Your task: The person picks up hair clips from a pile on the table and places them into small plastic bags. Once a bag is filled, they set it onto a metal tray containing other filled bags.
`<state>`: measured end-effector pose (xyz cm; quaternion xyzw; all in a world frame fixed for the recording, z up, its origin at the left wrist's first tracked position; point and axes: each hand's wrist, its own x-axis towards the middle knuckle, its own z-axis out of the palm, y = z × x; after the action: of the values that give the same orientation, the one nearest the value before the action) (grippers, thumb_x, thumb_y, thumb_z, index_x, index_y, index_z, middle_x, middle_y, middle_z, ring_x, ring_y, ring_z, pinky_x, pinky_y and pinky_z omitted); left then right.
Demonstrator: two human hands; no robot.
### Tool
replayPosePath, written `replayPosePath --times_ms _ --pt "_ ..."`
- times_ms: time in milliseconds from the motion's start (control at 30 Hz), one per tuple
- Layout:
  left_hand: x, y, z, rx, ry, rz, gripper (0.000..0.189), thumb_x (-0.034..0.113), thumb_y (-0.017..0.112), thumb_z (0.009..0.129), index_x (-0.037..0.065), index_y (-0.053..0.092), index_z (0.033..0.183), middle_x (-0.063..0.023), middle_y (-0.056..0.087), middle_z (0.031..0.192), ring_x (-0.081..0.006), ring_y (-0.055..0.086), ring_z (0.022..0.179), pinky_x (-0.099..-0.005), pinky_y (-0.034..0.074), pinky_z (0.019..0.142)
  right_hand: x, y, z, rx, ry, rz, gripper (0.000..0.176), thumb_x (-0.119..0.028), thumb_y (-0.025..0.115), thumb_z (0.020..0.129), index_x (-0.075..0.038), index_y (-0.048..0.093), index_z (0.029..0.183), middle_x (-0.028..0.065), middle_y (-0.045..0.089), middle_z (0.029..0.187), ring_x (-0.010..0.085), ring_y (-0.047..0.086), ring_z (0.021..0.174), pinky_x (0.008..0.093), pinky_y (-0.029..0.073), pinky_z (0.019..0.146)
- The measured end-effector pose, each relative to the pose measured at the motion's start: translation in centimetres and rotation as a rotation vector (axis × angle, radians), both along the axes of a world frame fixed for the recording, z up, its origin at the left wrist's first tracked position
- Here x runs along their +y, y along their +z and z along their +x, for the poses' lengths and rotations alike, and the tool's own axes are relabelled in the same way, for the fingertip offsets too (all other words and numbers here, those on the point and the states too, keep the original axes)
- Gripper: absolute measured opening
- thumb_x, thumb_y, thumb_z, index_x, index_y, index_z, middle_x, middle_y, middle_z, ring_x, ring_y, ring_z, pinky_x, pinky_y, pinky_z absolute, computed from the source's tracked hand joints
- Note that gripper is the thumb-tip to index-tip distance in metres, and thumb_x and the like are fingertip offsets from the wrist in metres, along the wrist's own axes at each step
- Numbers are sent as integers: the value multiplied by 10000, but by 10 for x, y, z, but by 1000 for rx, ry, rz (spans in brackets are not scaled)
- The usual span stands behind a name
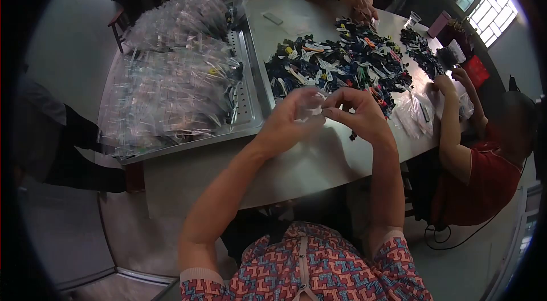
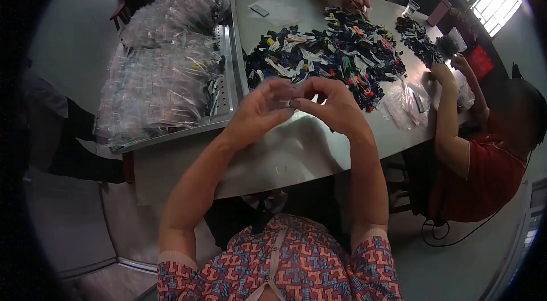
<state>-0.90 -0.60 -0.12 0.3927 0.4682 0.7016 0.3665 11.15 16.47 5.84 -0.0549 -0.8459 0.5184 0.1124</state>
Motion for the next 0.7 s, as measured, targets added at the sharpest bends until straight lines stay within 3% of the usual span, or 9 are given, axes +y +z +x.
replayPosePath --times_ms 100,267,400,467,700 --pt "-2 7 -7 96 161 37 449 50 694 931 27 519 1344 -70 637 1235 -119 620 1073 -273 511 928 8 -4 -17 -6 25 -123 161 -167 788 866 -32 714 914 -48 643 783 21 502 685 206 403 612" --pt "-10 24 -10 -9 313 19 206 74 677 956 17 669 1153 -41 703 1043 -93 645 970 -257 521 861 16 -1 -47 74 80 -264 126 -109 760 896 -2 700 923 -21 669 816 33 581 745 189 472 665" --pt "-12 27 -9 41 465 -39 162 110 698 927 38 698 1072 -13 720 935 -76 655 872 -230 510 762 20 -27 -70 245 138 -207 94 -68 750 891 2 705 935 -4 672 834 46 597 747 200 482 660" --pt "-12 30 -8 273 622 -35 161 94 712 934 8 696 1070 -11 715 896 -64 645 841 -224 516 735 14 -40 -74 307 125 -219 67 -40 741 887 -3 706 931 -11 655 847 47 582 728 209 478 652" --pt "-22 41 -20 426 668 -103 93 82 731 914 24 716 986 14 696 821 -40 614 733 -212 494 671 9 -53 -67 337 132 -228 83 -83 694 941 -21 704 996 -16 657 875 38 574 762 210 468 687"
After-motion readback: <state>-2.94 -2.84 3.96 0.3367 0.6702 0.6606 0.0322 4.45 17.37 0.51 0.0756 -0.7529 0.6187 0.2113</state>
